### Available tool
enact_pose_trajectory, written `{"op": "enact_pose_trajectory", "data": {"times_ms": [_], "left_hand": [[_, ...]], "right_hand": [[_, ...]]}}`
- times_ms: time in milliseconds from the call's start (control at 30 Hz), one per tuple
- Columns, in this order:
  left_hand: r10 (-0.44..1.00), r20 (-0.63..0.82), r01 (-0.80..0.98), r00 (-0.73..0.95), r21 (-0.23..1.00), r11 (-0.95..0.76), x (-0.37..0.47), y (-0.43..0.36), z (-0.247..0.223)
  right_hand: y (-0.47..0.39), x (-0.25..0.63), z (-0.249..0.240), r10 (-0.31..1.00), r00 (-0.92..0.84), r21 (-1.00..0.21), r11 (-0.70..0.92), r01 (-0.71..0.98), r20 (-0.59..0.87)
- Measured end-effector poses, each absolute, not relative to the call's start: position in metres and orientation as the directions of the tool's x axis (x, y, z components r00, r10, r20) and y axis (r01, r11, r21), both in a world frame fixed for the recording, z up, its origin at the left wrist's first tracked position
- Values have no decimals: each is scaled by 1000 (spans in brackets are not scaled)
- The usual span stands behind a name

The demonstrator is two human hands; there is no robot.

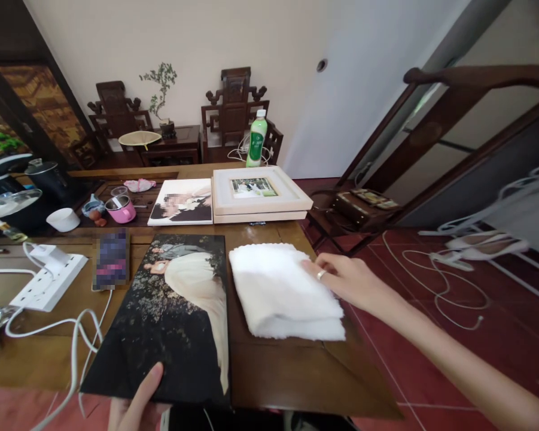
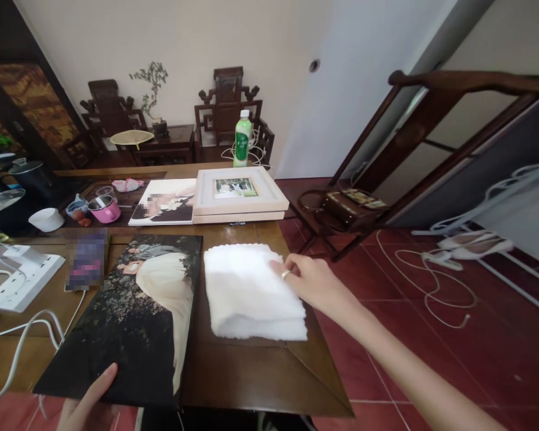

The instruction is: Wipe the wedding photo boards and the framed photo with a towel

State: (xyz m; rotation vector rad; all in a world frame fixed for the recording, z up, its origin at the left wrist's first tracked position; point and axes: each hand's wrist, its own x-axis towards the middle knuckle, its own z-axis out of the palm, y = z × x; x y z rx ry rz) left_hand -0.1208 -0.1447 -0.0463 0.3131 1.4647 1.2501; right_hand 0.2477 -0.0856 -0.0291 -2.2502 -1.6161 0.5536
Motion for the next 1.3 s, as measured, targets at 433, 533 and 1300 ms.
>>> {"op": "enact_pose_trajectory", "data": {"times_ms": [433,533,1300], "left_hand": [[763,-559,-395,-325,813,428,-116,-140,-44],[761,-554,-380,-339,820,428,-117,-141,-45],[757,-621,-236,-202,781,578,-146,-130,-27]], "right_hand": [[-120,217,-17,911,124,-379,37,925,392],[-143,178,-19,759,-296,-145,453,879,580],[-111,237,-1,802,362,-801,224,556,475]]}}
